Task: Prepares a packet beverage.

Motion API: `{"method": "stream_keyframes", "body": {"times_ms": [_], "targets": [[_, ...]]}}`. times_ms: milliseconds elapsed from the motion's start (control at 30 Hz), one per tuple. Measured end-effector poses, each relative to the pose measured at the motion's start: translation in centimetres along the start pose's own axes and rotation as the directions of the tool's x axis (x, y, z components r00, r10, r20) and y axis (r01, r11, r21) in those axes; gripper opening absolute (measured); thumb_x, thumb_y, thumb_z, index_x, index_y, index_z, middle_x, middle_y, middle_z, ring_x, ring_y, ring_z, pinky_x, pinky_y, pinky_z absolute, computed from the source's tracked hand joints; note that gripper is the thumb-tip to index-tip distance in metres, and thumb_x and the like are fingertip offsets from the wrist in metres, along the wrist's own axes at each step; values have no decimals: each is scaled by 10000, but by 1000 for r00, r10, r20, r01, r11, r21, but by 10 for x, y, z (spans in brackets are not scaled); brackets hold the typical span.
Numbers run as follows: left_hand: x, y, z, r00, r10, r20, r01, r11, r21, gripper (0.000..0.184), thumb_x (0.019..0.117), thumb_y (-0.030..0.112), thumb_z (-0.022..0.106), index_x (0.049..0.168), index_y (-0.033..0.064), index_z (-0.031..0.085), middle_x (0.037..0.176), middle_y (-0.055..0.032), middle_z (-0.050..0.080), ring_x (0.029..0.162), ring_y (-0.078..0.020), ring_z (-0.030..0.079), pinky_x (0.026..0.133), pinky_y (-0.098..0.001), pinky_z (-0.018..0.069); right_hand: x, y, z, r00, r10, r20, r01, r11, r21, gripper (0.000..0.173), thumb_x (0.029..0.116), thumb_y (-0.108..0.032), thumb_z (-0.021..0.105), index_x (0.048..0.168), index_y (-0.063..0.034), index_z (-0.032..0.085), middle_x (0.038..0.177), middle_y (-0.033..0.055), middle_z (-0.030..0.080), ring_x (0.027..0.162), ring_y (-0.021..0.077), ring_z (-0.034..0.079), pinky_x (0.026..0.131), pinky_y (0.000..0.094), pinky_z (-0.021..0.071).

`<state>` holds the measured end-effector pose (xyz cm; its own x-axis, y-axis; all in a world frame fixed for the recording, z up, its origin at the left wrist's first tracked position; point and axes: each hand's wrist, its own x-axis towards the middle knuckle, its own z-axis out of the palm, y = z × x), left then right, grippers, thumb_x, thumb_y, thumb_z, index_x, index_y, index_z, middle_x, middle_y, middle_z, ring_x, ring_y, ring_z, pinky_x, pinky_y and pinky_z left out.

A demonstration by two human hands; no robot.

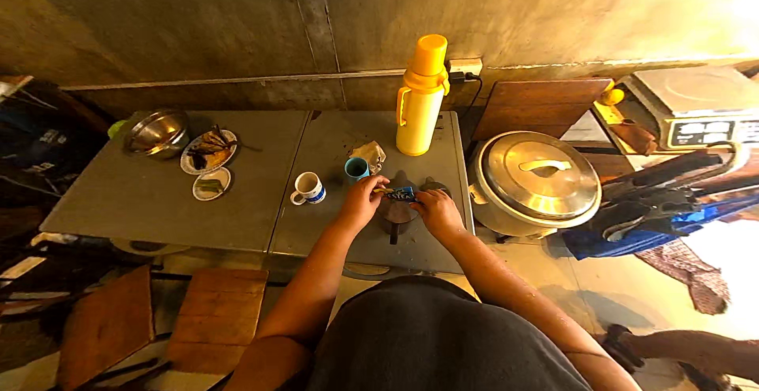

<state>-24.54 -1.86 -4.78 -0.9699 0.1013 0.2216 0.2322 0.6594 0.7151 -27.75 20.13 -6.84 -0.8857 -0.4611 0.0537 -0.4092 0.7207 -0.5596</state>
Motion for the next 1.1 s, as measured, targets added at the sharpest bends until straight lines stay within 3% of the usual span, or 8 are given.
{"method": "stream_keyframes", "body": {"times_ms": [300, 467, 567, 700, 767, 867, 967, 1100], "targets": [[-1, -3, 4, 1000, -2, 26, 2, 1000, 2, 389, 929, -119, 602, 1298, -1, 631, 1266, -153, 669, 1201, -262, 638, 1072, -421, 502, 0, -7, 3, 999, 41, 27, -40, 999, -30, 310, 1031, -188, 626, 1287, -29, 699, 1206, 182, 723, 1211, 368, 648, 1085, 515, 483], [-9, -4, -2, 995, 52, -82, -54, 998, -25, 385, 925, -33, 693, 1303, -10, 624, 1280, -174, 648, 1171, -259, 652, 1031, -404, 538, 0, -6, 12, 957, -109, -269, 105, 994, -27, 226, 1019, -144, 631, 1179, -42, 753, 1033, 172, 745, 1033, 370, 703, 941, 521, 563], [-18, -11, -2, 996, -83, -27, 82, 995, -52, 491, 920, -22, 710, 1389, 44, 582, 1377, -190, 574, 1204, -292, 628, 984, -428, 566, 4, -6, 11, 998, 2, -68, -7, 997, -75, 248, 1054, -175, 577, 1195, -61, 746, 1136, 164, 733, 1165, 359, 658, 1037, 527, 508], [-27, -16, 0, 983, -184, -20, 182, 982, -53, 538, 930, 17, 715, 1438, 70, 545, 1426, -200, 528, 1183, -286, 640, 947, -402, 586, 5, -4, 16, 982, -44, -186, 33, 997, -64, 214, 1030, -142, 595, 1116, -71, 777, 1069, 143, 756, 1096, 341, 699, 993, 502, 546], [-32, -15, 0, 975, -220, -22, 217, 972, -86, 596, 919, 28, 737, 1469, 76, 513, 1451, -192, 517, 1186, -288, 642, 940, -407, 591, 2, -10, 11, 997, 29, -70, -33, 998, -55, 237, 1047, -172, 586, 1162, -58, 759, 1133, 157, 743, 1165, 352, 669, 1048, 520, 507], [-35, -17, -1, 967, -253, -6, 251, 962, -102, 627, 913, 28, 744, 1484, 90, 493, 1468, -179, 510, 1189, -283, 643, 939, -404, 593, 0, -12, 8, 993, 44, -109, -46, 999, -16, 233, 1037, -169, 602, 1151, -43, 761, 1109, 168, 745, 1133, 360, 684, 1028, 523, 524], [-39, -17, 2, 964, -264, 8, 263, 958, -117, 635, 912, 38, 749, 1488, 86, 487, 1465, -183, 512, 1190, -287, 643, 936, -406, 595, 0, -18, -2, 990, 132, 53, -129, 991, -46, 264, 1058, -192, 576, 1212, -46, 732, 1198, 183, 717, 1228, 365, 638, 1086, 534, 481], [-38, -14, 5, 964, -266, 22, 266, 955, -133, 632, 923, 91, 754, 1491, 69, 476, 1461, -189, 518, 1203, -281, 635, 950, -400, 583, 2, -23, -5, 992, 120, 44, -117, 991, -70, 299, 1070, -189, 556, 1285, -41, 700, 1239, 202, 700, 1250, 387, 623, 1089, 549, 475]]}}
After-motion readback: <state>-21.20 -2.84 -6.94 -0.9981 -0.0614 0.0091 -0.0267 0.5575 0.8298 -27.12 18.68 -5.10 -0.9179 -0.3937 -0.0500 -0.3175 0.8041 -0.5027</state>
